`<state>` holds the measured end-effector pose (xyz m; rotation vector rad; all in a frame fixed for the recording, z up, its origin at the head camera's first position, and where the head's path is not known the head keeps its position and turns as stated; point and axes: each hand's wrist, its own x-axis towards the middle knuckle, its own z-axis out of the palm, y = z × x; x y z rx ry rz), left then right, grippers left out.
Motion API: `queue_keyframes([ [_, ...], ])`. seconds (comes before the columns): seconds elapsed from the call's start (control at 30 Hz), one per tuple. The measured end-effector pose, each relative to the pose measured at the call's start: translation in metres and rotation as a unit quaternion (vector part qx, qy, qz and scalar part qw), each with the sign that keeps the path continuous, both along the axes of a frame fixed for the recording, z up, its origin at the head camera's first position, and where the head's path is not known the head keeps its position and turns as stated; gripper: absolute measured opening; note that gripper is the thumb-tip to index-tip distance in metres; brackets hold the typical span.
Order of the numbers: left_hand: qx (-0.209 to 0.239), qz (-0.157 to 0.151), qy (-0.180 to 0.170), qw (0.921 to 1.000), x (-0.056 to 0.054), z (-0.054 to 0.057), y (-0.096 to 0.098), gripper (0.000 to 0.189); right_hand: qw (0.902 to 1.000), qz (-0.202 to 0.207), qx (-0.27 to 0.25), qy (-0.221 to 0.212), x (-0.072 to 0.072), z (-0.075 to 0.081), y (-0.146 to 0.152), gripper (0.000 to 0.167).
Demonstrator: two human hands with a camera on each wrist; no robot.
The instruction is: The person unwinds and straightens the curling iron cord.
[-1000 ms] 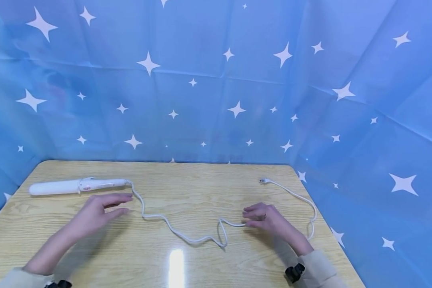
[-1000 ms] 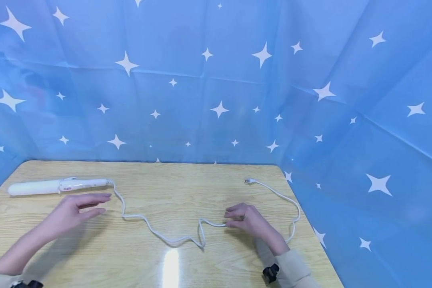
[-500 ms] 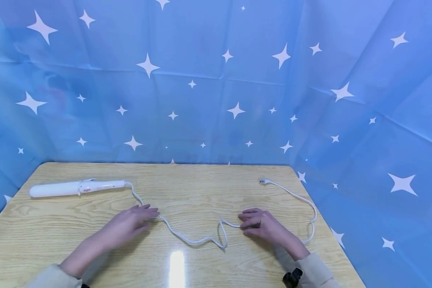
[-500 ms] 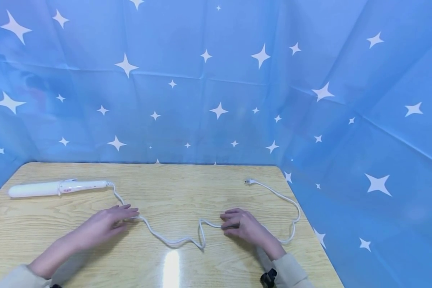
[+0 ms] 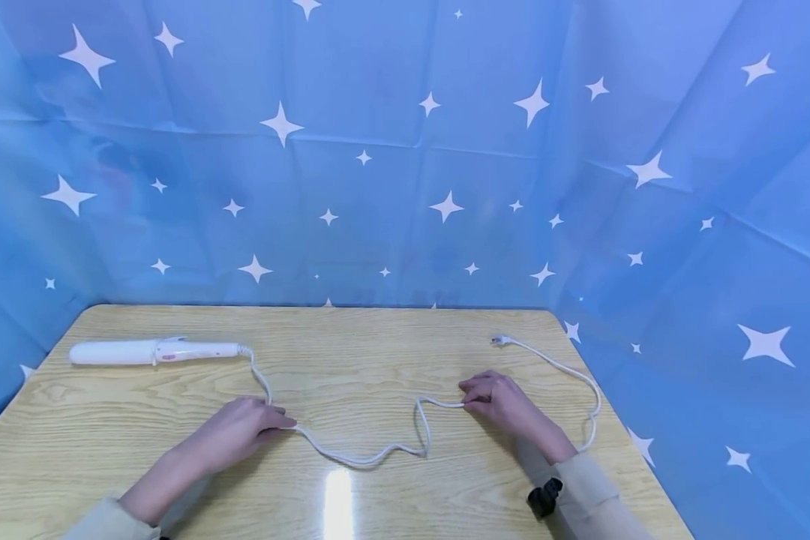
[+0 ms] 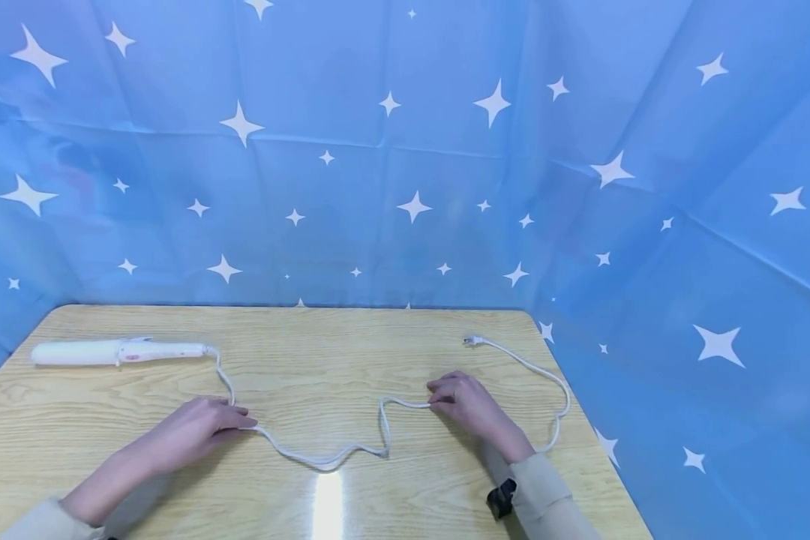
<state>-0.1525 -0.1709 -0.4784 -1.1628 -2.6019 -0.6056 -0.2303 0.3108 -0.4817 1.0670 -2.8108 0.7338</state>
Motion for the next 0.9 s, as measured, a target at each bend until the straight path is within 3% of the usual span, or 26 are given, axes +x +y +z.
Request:
queue_keyframes([
  [0.17,-0.006,-0.019,0.042,0.9989,0.004,0.0,-0.005,0.025,0.9992,-0.037,0.0,0.012,-0.011,-0.001,0.003,0.01],
  [0.27,-0.007,-0.032,0.047,0.9984,0.006,-0.001,-0.007,0.026,0.9975,-0.069,0.004,0.016,-0.017,-0.002,0.006,0.009],
  [0.33,0.001,-0.037,0.021,0.9991,0.008,-0.001,-0.009,0.026,0.9958,-0.089,0.004,0.017,-0.021,-0.002,0.008,0.009],
  [0.43,0.027,-0.038,-0.062,0.997,0.01,-0.002,-0.012,0.025,0.9933,-0.114,0.001,0.014,-0.025,-0.004,0.012,0.009],
  [0.53,0.065,-0.039,-0.158,0.9845,0.01,-0.004,-0.016,0.022,0.9906,-0.136,-0.011,0.007,-0.025,-0.005,0.018,0.008],
  [0.6,0.083,-0.04,-0.201,0.9753,0.01,-0.004,-0.018,0.019,0.9891,-0.146,-0.014,0.011,-0.026,-0.006,0.022,0.007],
  [0.7,0.093,-0.052,-0.225,0.9684,0.01,-0.005,-0.022,0.019,0.9865,-0.161,-0.015,0.023,-0.028,-0.007,0.025,0.004],
  [0.9,0.084,-0.061,-0.221,0.9698,0.012,-0.005,-0.024,0.019,0.9827,-0.184,-0.014,0.014,-0.03,-0.009,0.028,0.005],
])
